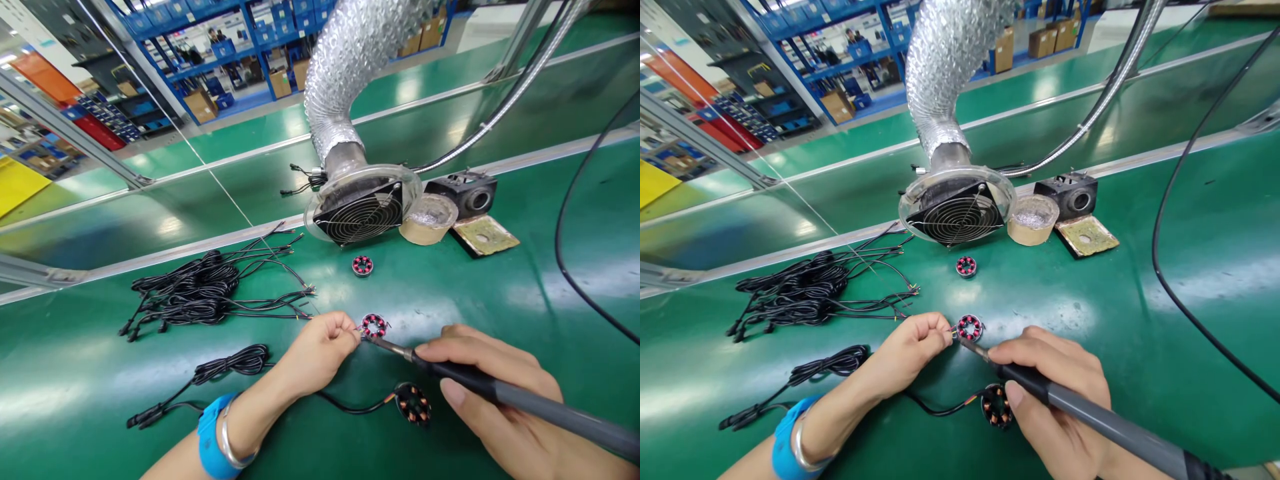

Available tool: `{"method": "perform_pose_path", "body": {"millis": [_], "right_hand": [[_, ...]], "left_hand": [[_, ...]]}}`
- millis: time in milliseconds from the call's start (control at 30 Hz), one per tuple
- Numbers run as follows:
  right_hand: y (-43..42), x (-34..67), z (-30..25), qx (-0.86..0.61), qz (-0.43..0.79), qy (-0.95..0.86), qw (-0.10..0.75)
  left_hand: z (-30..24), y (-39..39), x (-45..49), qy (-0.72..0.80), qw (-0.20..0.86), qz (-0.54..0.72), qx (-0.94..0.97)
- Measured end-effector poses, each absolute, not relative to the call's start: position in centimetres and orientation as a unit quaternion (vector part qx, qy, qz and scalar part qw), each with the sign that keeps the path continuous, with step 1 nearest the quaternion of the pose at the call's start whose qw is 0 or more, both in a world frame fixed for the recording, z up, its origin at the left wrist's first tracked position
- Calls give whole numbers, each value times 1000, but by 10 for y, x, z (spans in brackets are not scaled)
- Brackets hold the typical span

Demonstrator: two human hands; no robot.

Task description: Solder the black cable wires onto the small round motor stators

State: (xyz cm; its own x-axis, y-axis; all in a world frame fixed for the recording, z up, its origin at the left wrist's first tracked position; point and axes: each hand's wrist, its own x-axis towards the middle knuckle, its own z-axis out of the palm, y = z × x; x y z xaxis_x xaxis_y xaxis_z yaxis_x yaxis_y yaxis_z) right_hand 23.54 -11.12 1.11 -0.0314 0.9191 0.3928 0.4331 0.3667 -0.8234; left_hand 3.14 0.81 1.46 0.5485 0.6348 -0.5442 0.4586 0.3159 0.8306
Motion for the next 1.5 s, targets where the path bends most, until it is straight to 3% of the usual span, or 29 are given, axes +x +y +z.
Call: {"method": "perform_pose_path", "body": {"millis": [667,833,933,1033,1133,1333,1500], "right_hand": [[-112,246,11,-515,192,-660,512],[-100,265,17,-535,118,-622,559],[-77,289,16,-560,15,-587,584],[-53,315,5,-621,-78,-565,538],[-46,324,-11,-668,-73,-563,481],[-70,274,-15,-553,5,-658,512],[-54,228,3,-431,110,-807,389]], "left_hand": [[11,9,29,460,658,61,593],[9,9,27,457,657,67,596],[8,8,27,456,653,64,602],[9,8,28,456,650,69,604],[9,8,28,461,654,67,597],[7,7,27,465,651,77,595],[5,7,27,448,667,102,587]]}}
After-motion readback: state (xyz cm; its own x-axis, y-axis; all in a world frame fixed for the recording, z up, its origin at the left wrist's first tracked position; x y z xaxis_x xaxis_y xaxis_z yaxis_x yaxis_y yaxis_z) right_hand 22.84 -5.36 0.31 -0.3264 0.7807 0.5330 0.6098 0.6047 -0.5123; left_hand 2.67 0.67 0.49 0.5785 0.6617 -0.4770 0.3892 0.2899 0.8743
